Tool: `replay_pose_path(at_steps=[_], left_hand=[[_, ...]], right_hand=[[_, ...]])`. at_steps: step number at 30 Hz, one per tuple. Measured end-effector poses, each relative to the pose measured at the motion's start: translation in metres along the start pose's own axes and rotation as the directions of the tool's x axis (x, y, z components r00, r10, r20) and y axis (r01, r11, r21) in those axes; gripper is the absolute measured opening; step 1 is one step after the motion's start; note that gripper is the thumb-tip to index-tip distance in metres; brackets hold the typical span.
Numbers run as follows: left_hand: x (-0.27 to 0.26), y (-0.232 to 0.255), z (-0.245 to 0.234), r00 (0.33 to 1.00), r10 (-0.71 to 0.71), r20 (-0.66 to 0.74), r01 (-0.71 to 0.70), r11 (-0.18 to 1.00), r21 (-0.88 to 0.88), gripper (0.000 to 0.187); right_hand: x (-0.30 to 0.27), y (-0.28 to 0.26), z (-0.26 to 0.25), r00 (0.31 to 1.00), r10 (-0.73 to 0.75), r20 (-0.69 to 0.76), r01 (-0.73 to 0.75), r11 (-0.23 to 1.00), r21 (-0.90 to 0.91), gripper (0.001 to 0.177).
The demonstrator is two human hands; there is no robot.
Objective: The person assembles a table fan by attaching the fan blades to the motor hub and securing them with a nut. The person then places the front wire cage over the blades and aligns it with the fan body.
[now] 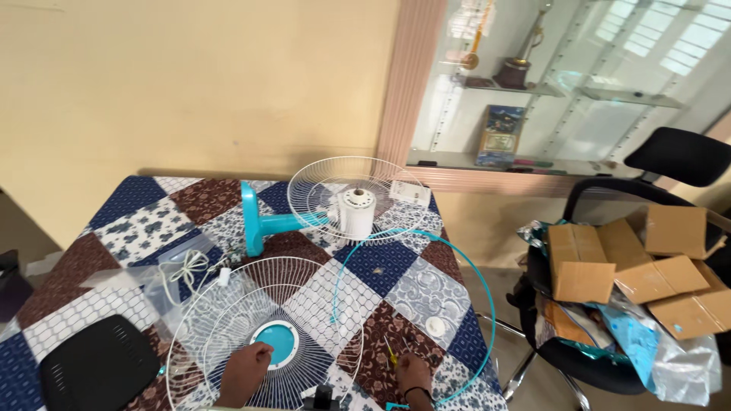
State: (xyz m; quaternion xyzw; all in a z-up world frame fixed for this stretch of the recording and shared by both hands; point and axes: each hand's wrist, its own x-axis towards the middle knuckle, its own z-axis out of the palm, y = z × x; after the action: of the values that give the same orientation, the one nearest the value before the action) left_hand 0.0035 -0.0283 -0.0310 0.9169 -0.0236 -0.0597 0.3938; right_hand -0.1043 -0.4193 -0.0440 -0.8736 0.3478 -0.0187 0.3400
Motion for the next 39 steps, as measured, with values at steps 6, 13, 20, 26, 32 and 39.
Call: replay_pose_path(at_steps=[6, 13, 20, 26, 32, 39], left_hand=[[-0.002, 0.018, -0.009, 0.986, -0.164, -0.037, 0.157, 0.976, -0.15, 0.029], [-0.01, 0.022, -0.014, 0.974, -0.194, -0.117, 0.158, 0.953, -0.259, 0.036], [-0.028, 0.007, -0.002, 0.962, -0.235, -0.14, 0.176, 0.924, -0.339, 0.036], [-0.046, 0.011, -0.001, 0.945, -0.246, -0.216, 0.165, 0.928, -0.335, 0.033], [-0.06, 0.025, -0.025, 0.919, -0.335, -0.208, 0.242, 0.895, -0.375, 0.03], [-0.064, 0.029, -0.059, 0.924, -0.28, -0.259, 0.178, 0.917, -0.357, 0.027]], right_hand=[[-0.005, -0.01, 0.01, 0.998, -0.053, 0.032, 0.06, 0.956, -0.289, 0.021], [-0.003, -0.013, 0.007, 0.997, 0.033, 0.071, -0.01, 0.953, -0.304, 0.027], [0.002, -0.014, -0.004, 0.987, 0.063, -0.149, -0.059, 0.998, 0.031, 0.026], [0.016, -0.046, -0.022, 0.969, 0.021, -0.247, 0.056, 0.952, 0.3, 0.023], [-0.001, -0.127, -0.029, 0.974, -0.124, -0.192, 0.211, 0.81, 0.547, 0.029], [-0.051, -0.202, -0.004, 0.956, -0.284, 0.077, 0.147, 0.687, 0.712, 0.026]])
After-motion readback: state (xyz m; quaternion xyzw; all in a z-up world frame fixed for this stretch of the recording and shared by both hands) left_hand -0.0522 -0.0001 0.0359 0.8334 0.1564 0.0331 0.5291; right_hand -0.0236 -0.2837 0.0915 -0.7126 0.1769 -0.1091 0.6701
